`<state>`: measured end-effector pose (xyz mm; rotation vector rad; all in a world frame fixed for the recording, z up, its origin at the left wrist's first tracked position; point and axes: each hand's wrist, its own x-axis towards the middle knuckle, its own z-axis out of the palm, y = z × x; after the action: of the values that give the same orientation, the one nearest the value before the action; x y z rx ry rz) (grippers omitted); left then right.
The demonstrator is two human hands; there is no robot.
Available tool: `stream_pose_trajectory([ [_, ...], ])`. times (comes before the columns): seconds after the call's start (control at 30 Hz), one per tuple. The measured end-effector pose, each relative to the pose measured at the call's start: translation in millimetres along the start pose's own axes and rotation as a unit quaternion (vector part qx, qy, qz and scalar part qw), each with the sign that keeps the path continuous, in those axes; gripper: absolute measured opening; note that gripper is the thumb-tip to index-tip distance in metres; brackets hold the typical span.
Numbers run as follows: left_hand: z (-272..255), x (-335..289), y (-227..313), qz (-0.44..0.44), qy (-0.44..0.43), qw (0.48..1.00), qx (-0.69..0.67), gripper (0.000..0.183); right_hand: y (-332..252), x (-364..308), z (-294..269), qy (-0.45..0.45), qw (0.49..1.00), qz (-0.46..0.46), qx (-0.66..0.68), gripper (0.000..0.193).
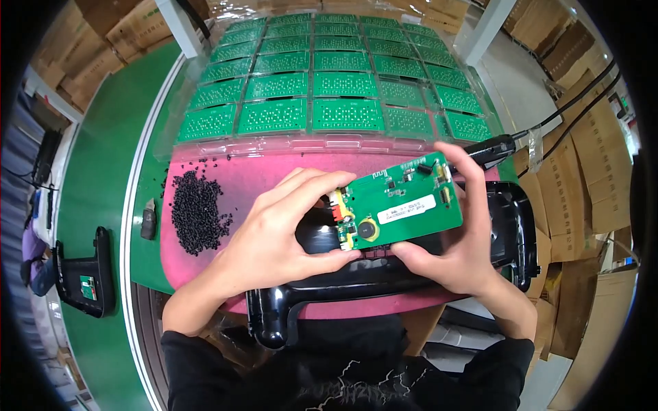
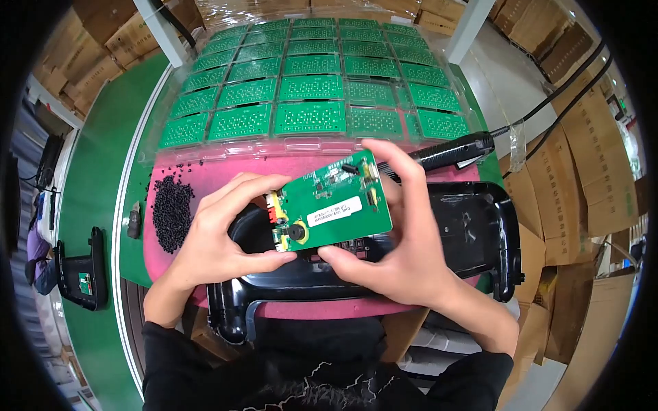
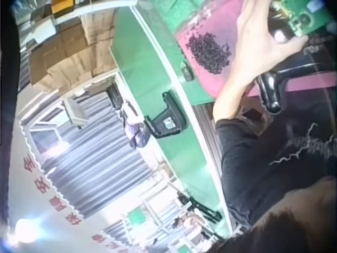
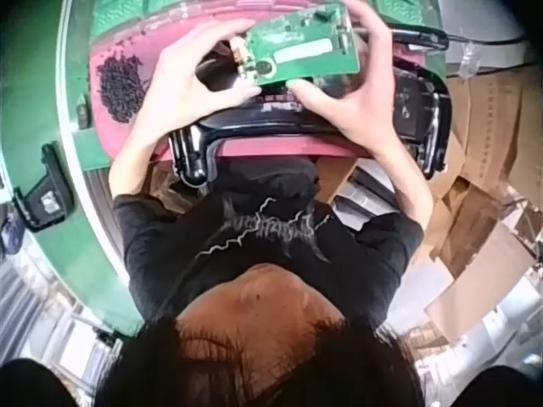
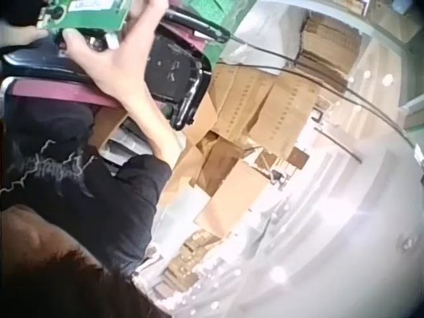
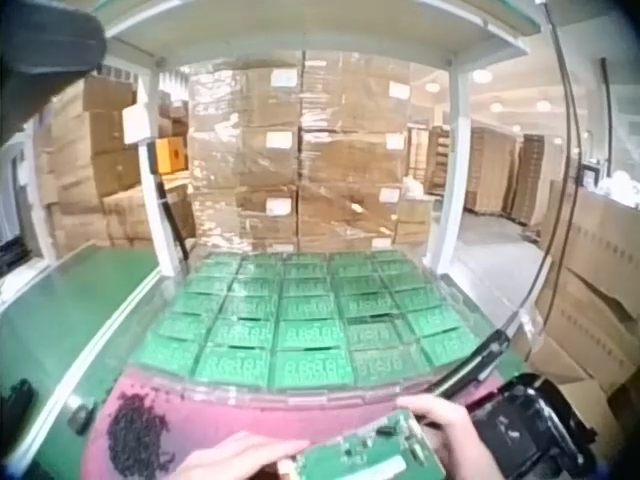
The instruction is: Installing circuit boards into plastic housings using an electric screwdriver.
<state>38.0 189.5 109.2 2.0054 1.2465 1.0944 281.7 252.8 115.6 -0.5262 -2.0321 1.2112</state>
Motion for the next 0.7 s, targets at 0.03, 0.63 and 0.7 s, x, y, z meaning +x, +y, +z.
stream_pose_trajectory([
  [0.03,-2.1,0.8,-1.0,0.013,-0.012,0.999,0.039,0.073,-1.7,-4.6,4.1,0.069,0.995,0.047,0.047,0.087],
  [0.63,1.8,-2.1,-10.1,0.037,-0.163,0.986,0.020,0.064,3.9,-52.6,-29.2,-0.088,0.967,0.230,-0.064,0.066],
  [0.7,5.2,-3.5,-8.7,0.002,-0.147,0.987,0.069,0.063,18.3,-51.2,-28.7,-0.077,0.973,0.167,-0.138,0.063],
])
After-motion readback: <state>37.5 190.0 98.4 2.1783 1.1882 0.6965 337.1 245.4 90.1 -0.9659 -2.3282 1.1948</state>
